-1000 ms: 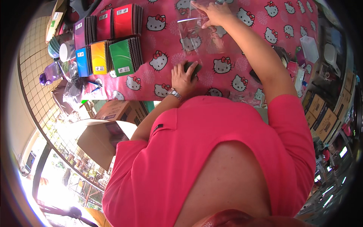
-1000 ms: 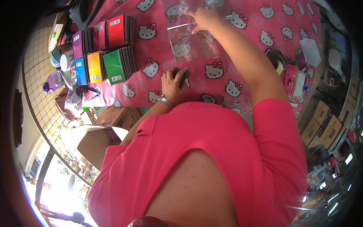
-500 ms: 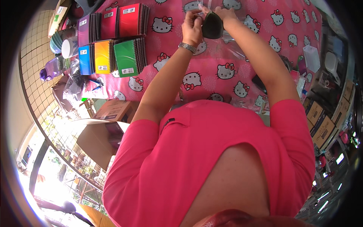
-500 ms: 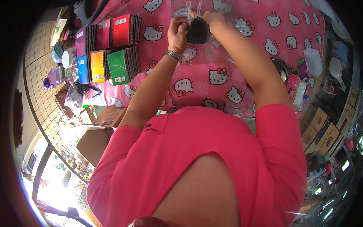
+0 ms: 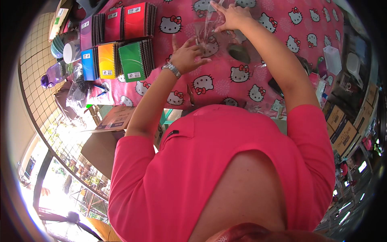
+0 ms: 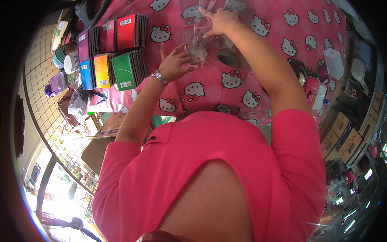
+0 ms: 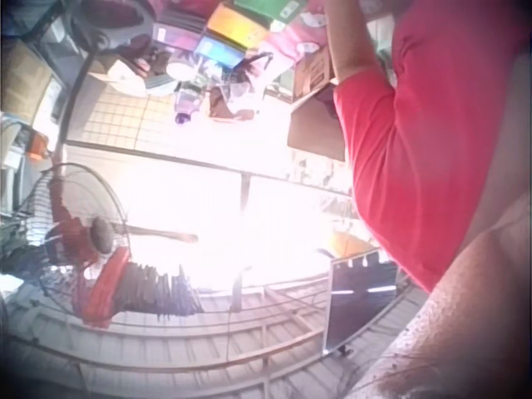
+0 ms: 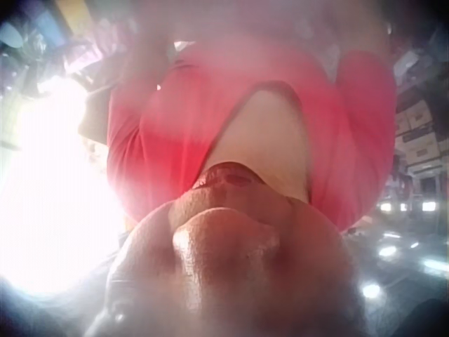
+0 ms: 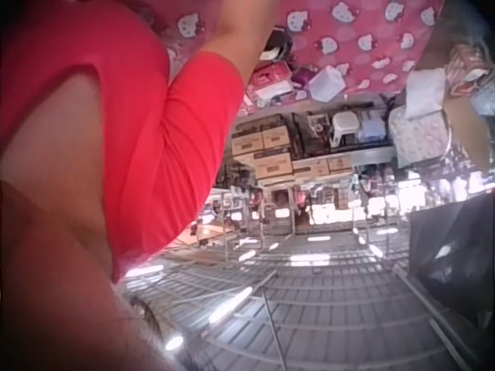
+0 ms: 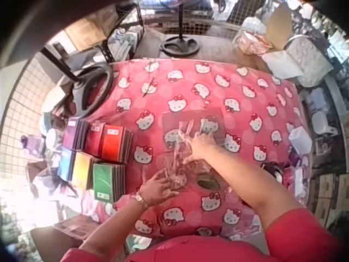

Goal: The person organizes colored notebooks into stacks and places them into clear plastic bags, sealing them with tape.

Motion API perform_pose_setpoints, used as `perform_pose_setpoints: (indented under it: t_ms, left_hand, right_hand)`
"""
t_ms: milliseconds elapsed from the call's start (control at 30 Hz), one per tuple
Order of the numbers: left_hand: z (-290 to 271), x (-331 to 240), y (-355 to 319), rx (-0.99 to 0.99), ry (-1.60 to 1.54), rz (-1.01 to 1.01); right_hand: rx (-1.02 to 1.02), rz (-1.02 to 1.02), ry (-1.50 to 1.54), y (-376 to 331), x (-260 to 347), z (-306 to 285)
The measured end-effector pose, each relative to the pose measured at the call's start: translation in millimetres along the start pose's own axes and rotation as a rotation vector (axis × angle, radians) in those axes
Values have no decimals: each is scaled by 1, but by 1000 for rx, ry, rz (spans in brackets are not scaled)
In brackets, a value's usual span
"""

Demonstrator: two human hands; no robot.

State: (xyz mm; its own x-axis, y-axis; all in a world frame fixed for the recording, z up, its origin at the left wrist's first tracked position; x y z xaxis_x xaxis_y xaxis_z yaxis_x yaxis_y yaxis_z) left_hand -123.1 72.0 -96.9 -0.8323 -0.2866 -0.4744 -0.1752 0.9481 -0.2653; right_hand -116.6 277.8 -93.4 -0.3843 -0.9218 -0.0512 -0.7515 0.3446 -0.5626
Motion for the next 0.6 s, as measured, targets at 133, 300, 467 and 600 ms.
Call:
perform_pose_setpoints:
  t_ms: [133, 300, 467, 600]
  left_hand:
    - [-21, -1, -4, -95, 113, -148]
    - [-65, -22, -6, -589, -6, -89]
    - [-95, 6, -18, -716, -47, -147]
    - [-74, -53, 17, -642, -326, 260]
  right_hand:
    - [-31, 12, 118, 2, 0, 0]
    - [-324, -32, 393, -23, -26, -11]
    - [-454, 147, 716, -39, -87, 31]
    - [-648, 160, 551, -82, -31, 30]
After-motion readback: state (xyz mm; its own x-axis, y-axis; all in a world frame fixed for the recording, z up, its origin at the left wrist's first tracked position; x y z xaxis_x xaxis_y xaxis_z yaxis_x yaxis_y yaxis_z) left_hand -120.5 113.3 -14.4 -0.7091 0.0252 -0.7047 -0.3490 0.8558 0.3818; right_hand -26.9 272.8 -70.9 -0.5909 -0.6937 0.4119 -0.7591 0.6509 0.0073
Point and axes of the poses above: each hand's wrist, its own y-axis towards the middle knuckle, its own z-axis out of the palm, x = y × z, the point moved 7 cm from there along y, towards the middle knuckle, and after that the axes turned 3 degrees about z, right-handed, at the moved point
